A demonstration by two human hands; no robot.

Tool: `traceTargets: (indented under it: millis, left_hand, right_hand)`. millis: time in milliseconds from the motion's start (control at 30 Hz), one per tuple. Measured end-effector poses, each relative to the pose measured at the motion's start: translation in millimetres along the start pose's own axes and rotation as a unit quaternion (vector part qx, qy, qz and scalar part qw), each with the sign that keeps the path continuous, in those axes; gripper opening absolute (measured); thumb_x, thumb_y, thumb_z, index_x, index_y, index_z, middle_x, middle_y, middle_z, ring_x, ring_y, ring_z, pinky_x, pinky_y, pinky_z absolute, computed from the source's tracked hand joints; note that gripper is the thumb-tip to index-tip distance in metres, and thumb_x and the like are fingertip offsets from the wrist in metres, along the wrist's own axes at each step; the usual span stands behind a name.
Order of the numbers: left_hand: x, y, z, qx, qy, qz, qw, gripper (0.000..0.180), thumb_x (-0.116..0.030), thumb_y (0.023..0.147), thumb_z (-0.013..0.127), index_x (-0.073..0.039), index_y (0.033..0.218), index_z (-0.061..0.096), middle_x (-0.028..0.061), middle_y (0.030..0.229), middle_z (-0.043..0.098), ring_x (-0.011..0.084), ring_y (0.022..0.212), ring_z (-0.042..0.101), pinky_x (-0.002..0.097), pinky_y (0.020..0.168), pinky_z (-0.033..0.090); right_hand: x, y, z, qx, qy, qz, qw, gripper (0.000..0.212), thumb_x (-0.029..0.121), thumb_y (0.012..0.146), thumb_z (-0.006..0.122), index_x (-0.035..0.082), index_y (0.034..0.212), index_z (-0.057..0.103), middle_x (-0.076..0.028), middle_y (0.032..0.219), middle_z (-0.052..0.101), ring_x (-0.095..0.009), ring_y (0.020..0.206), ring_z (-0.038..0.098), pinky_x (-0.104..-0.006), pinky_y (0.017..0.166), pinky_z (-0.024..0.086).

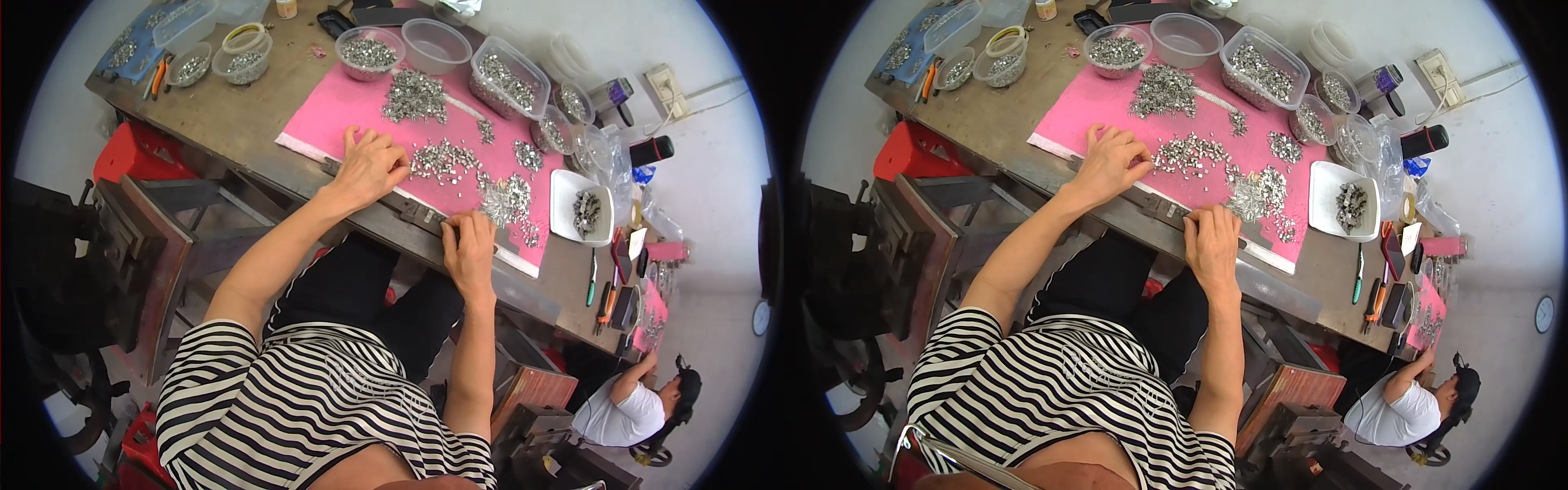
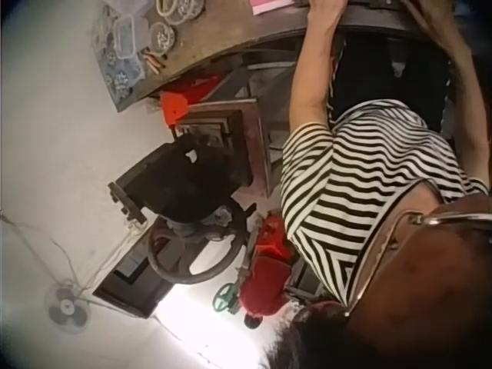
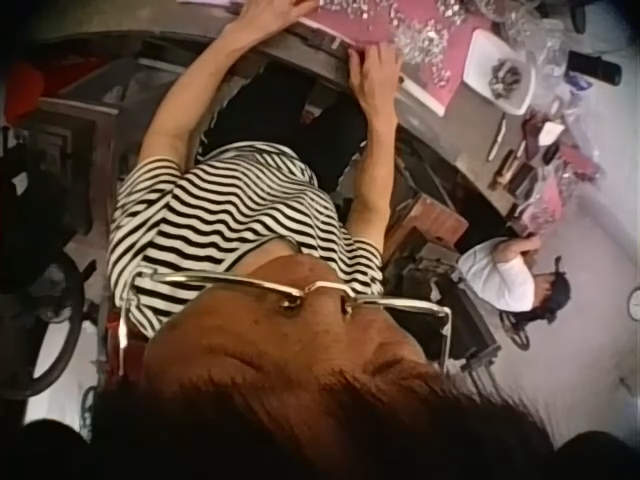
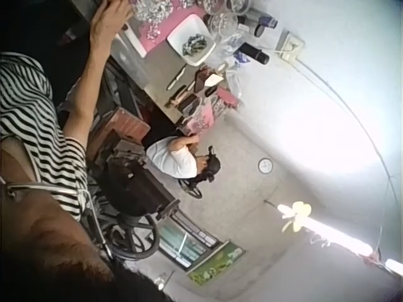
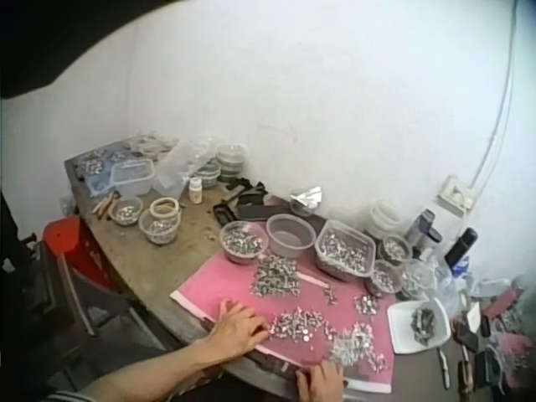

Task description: The person aligns small metal pieces into a metal fixture bar by hand, places the fixture into a manual press machine, operates the hand wheel, and loads more metal pieces into the fixture.

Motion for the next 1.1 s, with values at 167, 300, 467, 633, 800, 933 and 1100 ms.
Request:
traceTargets:
  millis: [167,300,467,633,800,933,1100]
  left_hand:
    - [0,-1,2,-0.018,-0.015,-0.002,1.000,0.006,-0.020,0.084,0.072,-0.015,0.086,0.074,0.0030,0.087,0.060,0.0246,0.096,0.057,0.0596,0.106,0.028]
    - [2,-3,-1,-0.011,-0.007,0.000,1.000,0.006,-0.020,0.084,0.072,-0.017,0.088,0.075,0.0026,0.087,0.060,0.0240,0.096,0.057,0.0597,0.106,0.028]
    - [3,-2,1,-0.021,-0.002,0.017,1.000,0.006,-0.020,0.083,0.073,-0.018,0.088,0.075,0.0025,0.086,0.060,0.0237,0.095,0.057,0.0602,0.106,0.028]
    - [3,-1,-1,-0.007,-0.006,0.024,1.000,0.007,-0.017,0.083,0.072,-0.016,0.090,0.075,0.0034,0.088,0.062,0.0247,0.096,0.058,0.0616,0.106,0.027]
    - [4,-1,-1,-0.006,0.015,0.026,1.000,0.008,-0.019,0.086,0.073,-0.013,0.089,0.070,0.0017,0.088,0.061,0.0228,0.094,0.058,0.0597,0.108,0.027]
    - [-2,-3,-3,-0.025,0.011,0.038,0.999,0.007,-0.016,0.088,0.070,-0.011,0.091,0.068,0.0027,0.089,0.061,0.0236,0.094,0.058,0.0587,0.108,0.027]
    - [-36,-18,6,-0.007,-0.106,0.101,0.989,0.006,-0.016,0.091,0.066,-0.011,0.094,0.067,0.0036,0.094,0.062,0.0237,0.100,0.058,0.0519,0.106,0.030]
  right_hand:
    - [0,-2,0,-0.005,-0.017,-0.034,0.999,0.017,0.003,0.082,0.074,0.005,0.094,0.062,-0.009,0.092,0.059,-0.029,0.089,0.057,-0.0413,0.081,0.041]
    - [-3,3,-2,-0.004,0.030,-0.011,0.999,0.014,0.002,0.083,0.074,0.005,0.093,0.065,-0.008,0.090,0.060,-0.028,0.086,0.058,-0.0404,0.080,0.041]
    - [-13,28,13,-0.013,0.019,0.064,0.998,0.005,0.005,0.087,0.071,0.005,0.091,0.068,-0.009,0.087,0.062,-0.029,0.087,0.060,-0.0412,0.080,0.041]
    - [-26,46,37,-0.027,-0.032,0.040,0.998,0.005,0.007,0.086,0.071,0.005,0.091,0.070,-0.010,0.087,0.061,-0.030,0.087,0.059,-0.0429,0.079,0.041]
    - [-25,49,36,-0.006,-0.046,-0.002,0.999,0.007,0.007,0.083,0.071,0.005,0.088,0.067,-0.009,0.084,0.061,-0.028,0.087,0.060,-0.0416,0.080,0.041]
    - [-25,45,25,0.003,-0.018,0.009,1.000,0.007,0.006,0.085,0.070,0.004,0.089,0.065,-0.010,0.084,0.060,-0.028,0.084,0.060,-0.0413,0.081,0.041]
    - [-17,14,-8,0.025,0.099,0.083,0.991,0.009,0.001,0.085,0.067,0.002,0.092,0.061,-0.011,0.088,0.059,-0.030,0.085,0.058,-0.0410,0.082,0.041]
Point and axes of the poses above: each hand's wrist, its own y-axis towards the middle knuckle, its own z-axis out of the palm, x = y × z, the point moved 1 cm from there along y, towards the middle knuckle
